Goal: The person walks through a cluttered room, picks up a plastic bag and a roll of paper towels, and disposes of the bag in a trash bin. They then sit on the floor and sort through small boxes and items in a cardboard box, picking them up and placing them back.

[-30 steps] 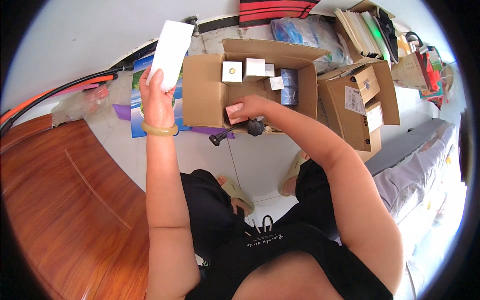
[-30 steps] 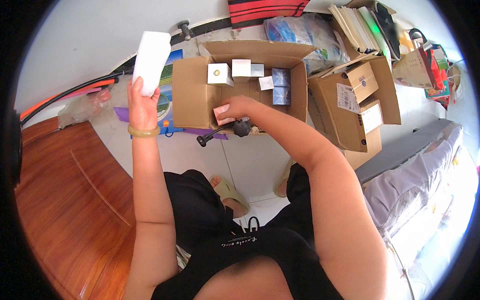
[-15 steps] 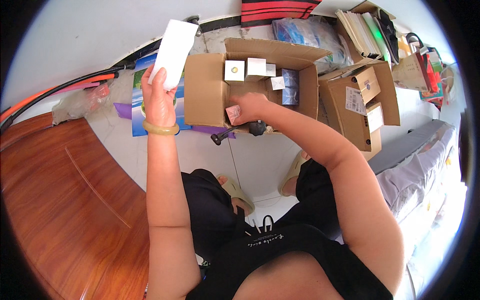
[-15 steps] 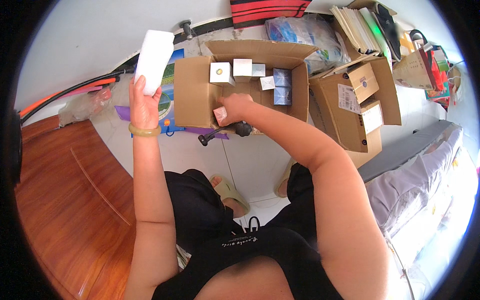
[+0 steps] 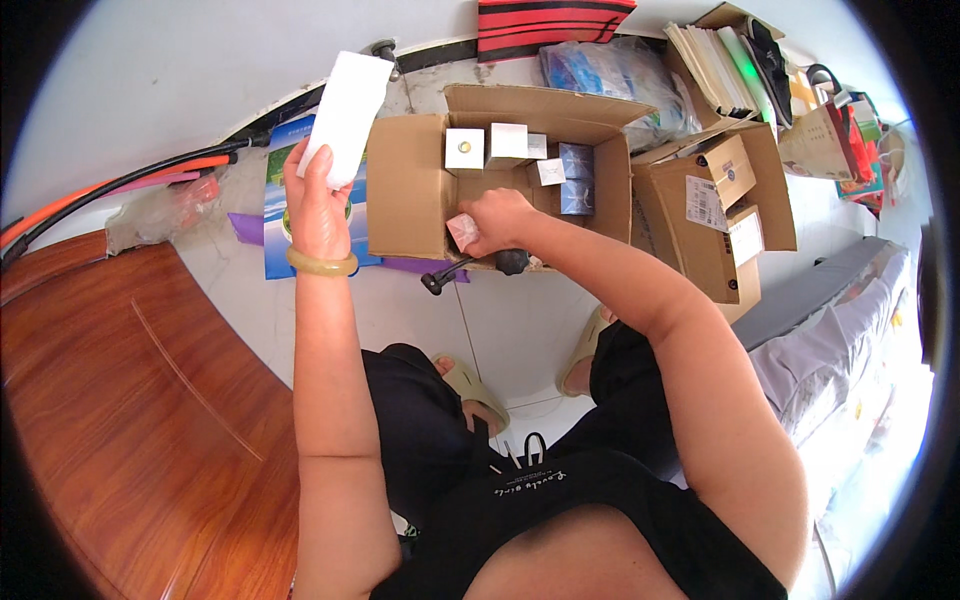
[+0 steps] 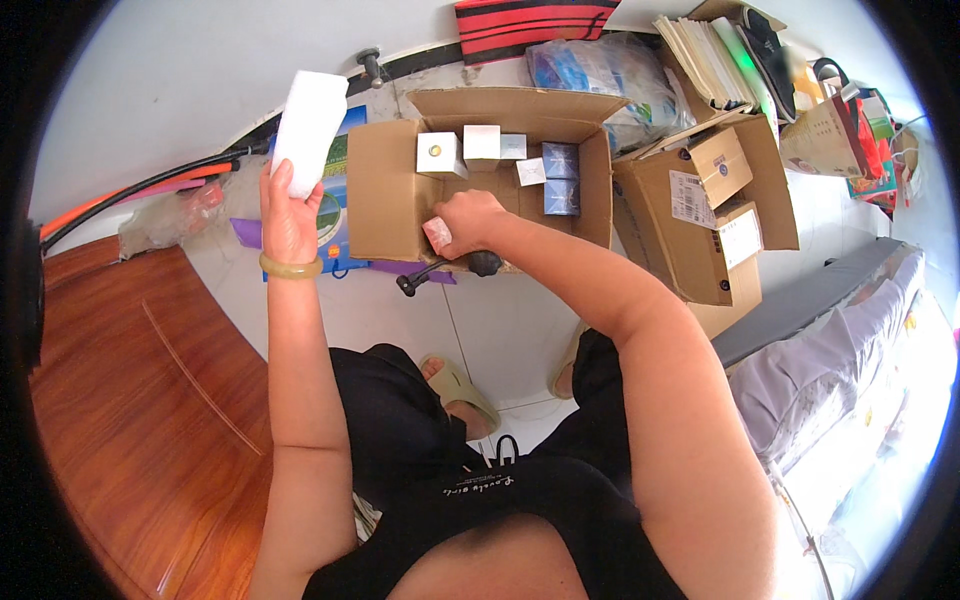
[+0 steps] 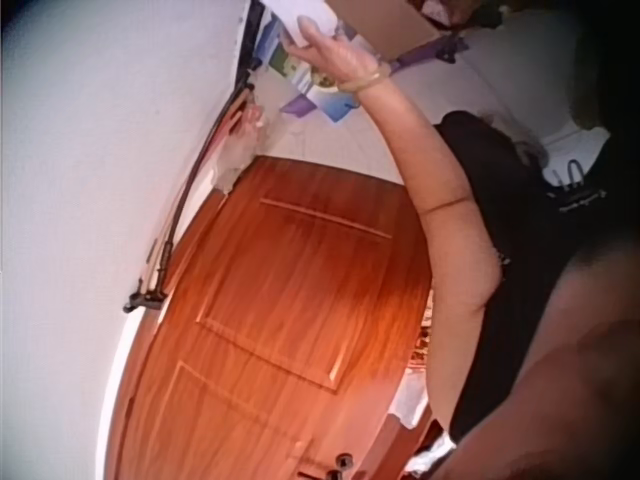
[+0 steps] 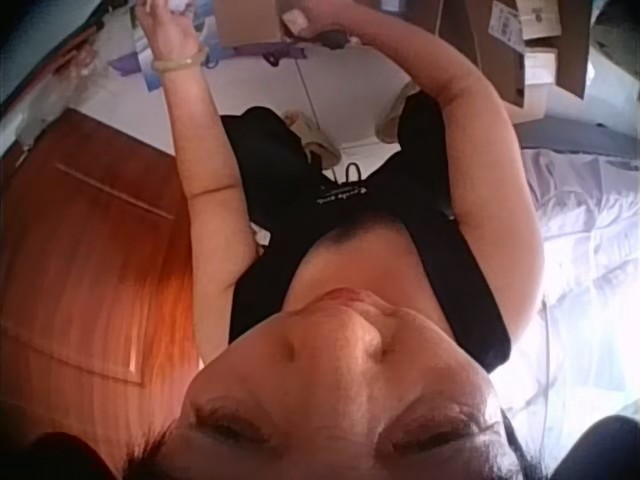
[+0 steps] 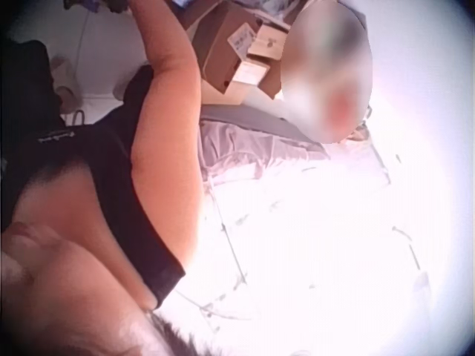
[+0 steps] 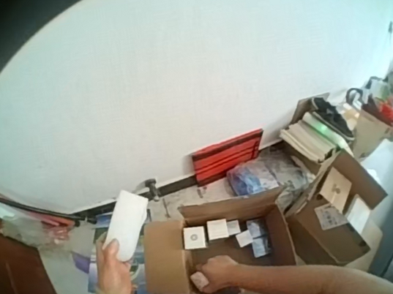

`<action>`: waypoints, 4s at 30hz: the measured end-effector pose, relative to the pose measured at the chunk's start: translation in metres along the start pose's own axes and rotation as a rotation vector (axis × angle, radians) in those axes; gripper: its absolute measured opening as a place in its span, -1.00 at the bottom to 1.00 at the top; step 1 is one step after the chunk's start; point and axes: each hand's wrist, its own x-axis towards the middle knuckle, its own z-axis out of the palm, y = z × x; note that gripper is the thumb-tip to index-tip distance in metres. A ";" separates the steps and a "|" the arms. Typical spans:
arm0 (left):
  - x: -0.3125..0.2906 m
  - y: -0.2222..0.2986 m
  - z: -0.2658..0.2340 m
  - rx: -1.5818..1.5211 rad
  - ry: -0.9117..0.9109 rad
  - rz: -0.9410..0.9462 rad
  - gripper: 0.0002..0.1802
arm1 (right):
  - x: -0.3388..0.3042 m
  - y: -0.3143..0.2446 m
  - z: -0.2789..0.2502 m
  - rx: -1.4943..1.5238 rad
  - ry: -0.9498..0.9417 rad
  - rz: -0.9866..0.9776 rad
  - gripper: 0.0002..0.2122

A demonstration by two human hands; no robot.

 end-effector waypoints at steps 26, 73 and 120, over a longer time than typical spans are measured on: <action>0.001 -0.011 0.009 0.187 -0.200 0.037 -0.30 | 0.000 0.035 0.026 0.342 0.347 0.254 -0.41; 0.007 -0.031 0.011 1.187 -0.488 0.052 -0.30 | -0.163 0.104 -0.122 1.637 0.628 -0.103 -0.58; -0.035 -0.138 0.085 2.006 -1.143 0.514 -0.33 | -0.341 0.201 0.004 2.535 1.344 0.064 -0.51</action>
